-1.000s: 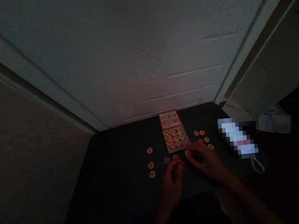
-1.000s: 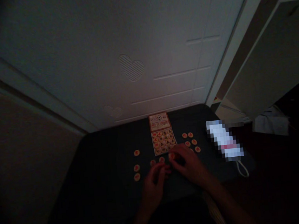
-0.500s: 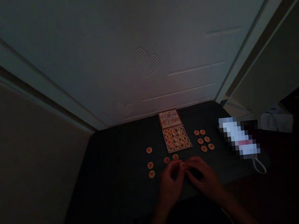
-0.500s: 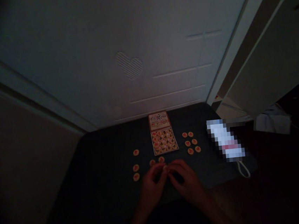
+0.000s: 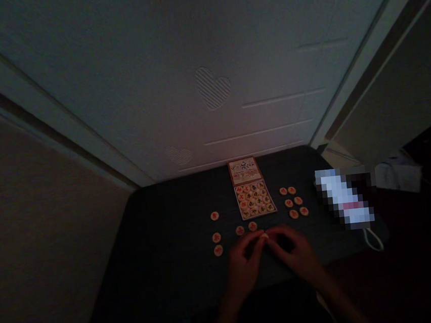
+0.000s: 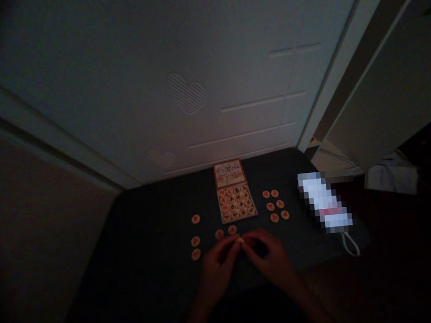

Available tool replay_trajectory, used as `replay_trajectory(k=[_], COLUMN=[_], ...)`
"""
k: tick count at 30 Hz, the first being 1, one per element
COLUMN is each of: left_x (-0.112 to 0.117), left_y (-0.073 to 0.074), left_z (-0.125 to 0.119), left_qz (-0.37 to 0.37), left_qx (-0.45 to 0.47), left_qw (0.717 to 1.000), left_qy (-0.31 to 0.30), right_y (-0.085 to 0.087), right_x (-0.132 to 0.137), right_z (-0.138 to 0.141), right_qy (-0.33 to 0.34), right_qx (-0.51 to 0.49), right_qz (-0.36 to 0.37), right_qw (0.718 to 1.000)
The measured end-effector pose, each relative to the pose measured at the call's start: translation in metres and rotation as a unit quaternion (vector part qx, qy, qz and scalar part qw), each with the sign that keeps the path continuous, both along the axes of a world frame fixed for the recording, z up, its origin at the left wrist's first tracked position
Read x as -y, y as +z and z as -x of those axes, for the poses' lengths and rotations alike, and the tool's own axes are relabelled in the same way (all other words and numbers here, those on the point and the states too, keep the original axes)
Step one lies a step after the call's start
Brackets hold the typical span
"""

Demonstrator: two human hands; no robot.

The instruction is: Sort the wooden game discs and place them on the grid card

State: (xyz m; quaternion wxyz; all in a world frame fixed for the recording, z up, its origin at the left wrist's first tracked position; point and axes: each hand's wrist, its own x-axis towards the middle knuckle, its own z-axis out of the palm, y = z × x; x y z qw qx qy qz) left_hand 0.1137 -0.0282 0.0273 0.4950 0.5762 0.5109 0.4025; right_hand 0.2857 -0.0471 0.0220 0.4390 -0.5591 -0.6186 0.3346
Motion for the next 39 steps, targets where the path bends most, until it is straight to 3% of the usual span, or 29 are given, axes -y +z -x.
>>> replay_trajectory(k=[17, 29, 39], left_x=[0.0024, 0.0080, 0.0071], left_y=[-0.0023, 0.0056, 0.0019], left_z=[-0.0042, -0.0075, -0.0082], left_qz=[-0.022, -0.012, -0.023], left_qx=[0.016, -0.032, -0.040], left_qw=[0.999, 0.999, 0.999], left_qy=[-0.029, -0.024, -0.029], right_y=[0.0016, -0.0035, 0.0002], right_x=[-0.0018, -0.0031, -0.0031], right_z=[0.0025, -0.0016, -0.0010], right_qy=[-0.010, -0.015, -0.008], right_qx=[-0.027, -0.039, -0.061], right_qz=[0.044, 0.061, 0.074], right_qw=[0.999, 0.997, 0.995])
